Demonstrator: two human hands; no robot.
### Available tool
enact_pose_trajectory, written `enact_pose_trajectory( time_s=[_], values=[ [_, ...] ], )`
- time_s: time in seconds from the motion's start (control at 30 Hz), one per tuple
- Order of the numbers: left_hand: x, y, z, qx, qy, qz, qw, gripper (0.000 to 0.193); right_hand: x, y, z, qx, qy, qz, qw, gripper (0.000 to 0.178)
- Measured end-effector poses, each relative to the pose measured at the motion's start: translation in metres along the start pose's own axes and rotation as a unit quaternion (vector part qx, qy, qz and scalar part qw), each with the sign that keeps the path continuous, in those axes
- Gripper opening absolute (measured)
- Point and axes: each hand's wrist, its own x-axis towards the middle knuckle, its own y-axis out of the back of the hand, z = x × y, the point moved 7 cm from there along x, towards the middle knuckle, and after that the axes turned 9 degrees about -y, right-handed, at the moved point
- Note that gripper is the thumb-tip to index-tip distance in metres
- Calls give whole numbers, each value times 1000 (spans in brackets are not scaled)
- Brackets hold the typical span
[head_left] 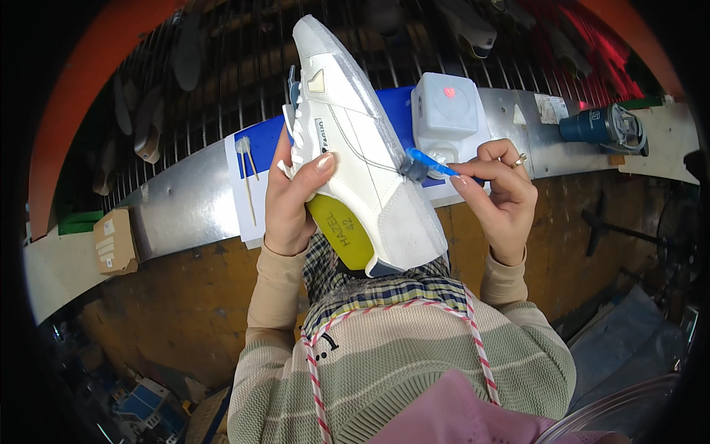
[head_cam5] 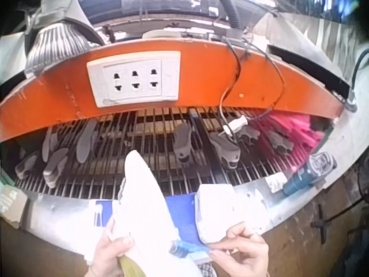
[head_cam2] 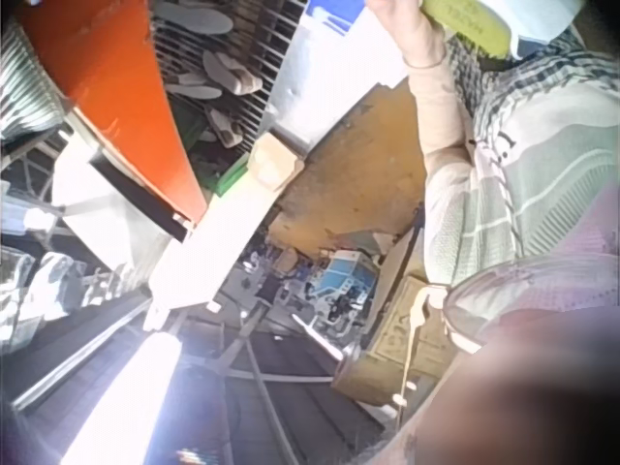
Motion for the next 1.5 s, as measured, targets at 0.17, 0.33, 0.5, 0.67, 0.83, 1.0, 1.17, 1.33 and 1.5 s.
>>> enact_pose_trajectory(
  time_s=[0.17, 0.33, 0.5, 0.67, 0.83, 1.0, 1.17, 1.33, 1.5],
  values=[
    [-3, -3, -1, 14, 1, -1, 1000, 73, 6, -3, -14, -70, 102, 61, 990, 25],
    [-8, -3, -4, 15, 13, -14, 1000, 74, 20, -9, -25, -125, 213, 132, 960, 30],
    [-8, -1, -3, 3, 12, -10, 1000, 74, 29, -9, -25, -85, 218, 98, 967, 30],
    [-4, 5, 0, -10, 1, 1, 1000, 72, 23, -6, -25, -81, 178, 12, 981, 28],
    [-3, 23, -7, -16, 10, 31, 999, 67, 8, 4, -18, -74, 133, -36, 988, 25],
    [3, 33, -20, -250, 41, -76, 964, 55, 7, 38, 37, -243, 1, 14, 970, 14],
    [11, 61, -41, -287, 27, 21, 957, 60, -11, 31, 117, -428, -68, 19, 901, 12],
    [11, 79, -47, -90, 45, 84, 991, 55, -20, 18, 138, -418, -25, 61, 906, 11],
    [9, 60, -55, -171, 71, 41, 982, 50, -27, 53, 100, -301, -44, 119, 945, 10]
  ],
)
